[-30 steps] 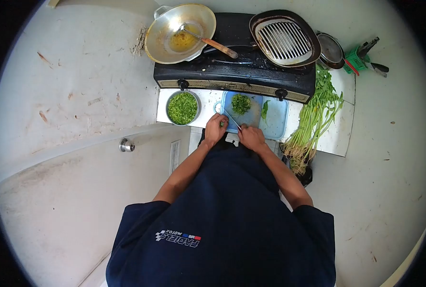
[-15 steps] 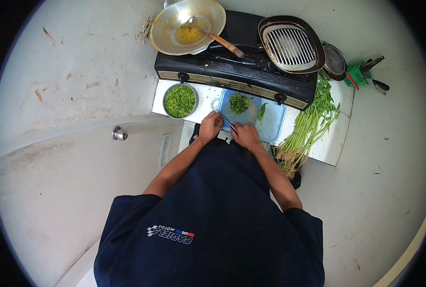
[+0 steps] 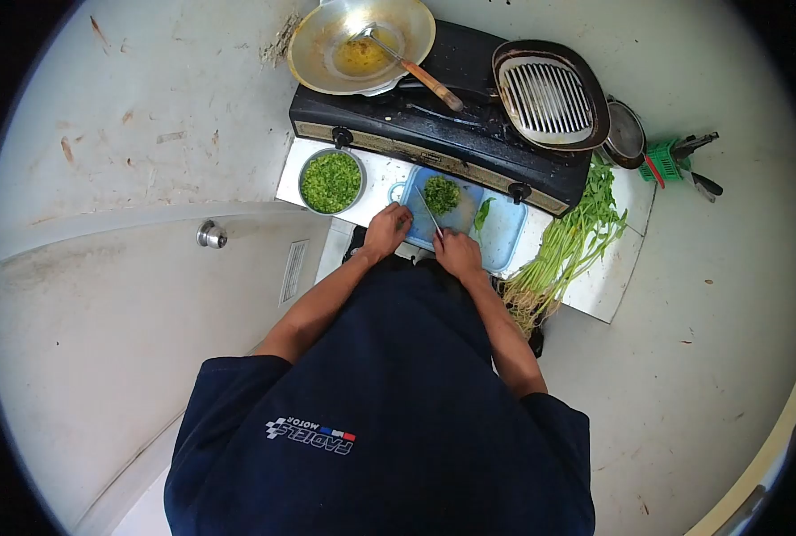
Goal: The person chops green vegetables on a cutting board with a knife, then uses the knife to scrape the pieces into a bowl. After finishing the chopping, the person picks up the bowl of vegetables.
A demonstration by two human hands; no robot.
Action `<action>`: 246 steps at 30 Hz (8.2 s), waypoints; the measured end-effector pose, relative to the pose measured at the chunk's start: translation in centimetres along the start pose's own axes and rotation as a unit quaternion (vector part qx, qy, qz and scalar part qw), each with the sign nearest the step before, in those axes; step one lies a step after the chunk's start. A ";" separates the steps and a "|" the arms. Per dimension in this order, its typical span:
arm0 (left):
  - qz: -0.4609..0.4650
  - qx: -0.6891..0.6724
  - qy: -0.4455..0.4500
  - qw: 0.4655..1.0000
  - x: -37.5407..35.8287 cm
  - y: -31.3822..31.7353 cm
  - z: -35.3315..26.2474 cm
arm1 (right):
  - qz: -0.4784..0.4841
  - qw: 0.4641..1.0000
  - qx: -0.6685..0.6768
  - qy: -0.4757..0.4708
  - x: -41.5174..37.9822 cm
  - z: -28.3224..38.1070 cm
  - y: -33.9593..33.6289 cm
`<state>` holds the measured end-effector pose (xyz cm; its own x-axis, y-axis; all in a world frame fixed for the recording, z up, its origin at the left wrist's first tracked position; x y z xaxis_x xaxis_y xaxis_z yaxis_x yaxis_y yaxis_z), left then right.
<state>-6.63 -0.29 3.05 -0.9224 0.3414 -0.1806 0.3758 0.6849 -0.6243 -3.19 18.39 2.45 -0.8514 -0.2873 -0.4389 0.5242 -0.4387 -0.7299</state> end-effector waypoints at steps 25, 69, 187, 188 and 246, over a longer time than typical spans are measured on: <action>-0.003 0.152 0.131 0.980 0.4 0.1 -1.2 | 0.031 0.999 -0.033 -0.002 -0.6 0.8 2.3; 0.022 0.142 0.131 0.981 0.5 0.0 -0.2 | -0.005 0.998 -0.066 -0.018 -0.5 2.9 2.4; -0.056 0.069 0.074 0.993 0.7 0.4 0.0 | -0.035 0.995 -0.067 -0.070 -0.1 2.2 2.8; -0.060 0.073 0.080 0.992 0.7 0.4 0.0 | -0.039 0.995 -0.060 -0.073 0.4 2.2 3.1; -0.036 0.020 0.085 0.995 0.0 0.3 -0.4 | -0.009 0.998 -0.040 -0.038 -0.2 2.5 2.2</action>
<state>-6.52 0.17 3.19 -0.9172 0.3983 -0.0045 0.3013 0.6863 -0.6620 -1.80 15.40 2.25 -0.8549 -0.3458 -0.3866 0.5038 -0.3761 -0.7776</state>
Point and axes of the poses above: each hand's wrist, its own x-axis towards the middle knuckle, its own y-axis out of the palm, z = x × y, the point moved 7 cm from there along x, towards the middle knuckle, and after that the axes turned 9 degrees about z, right-handed, at the moved point
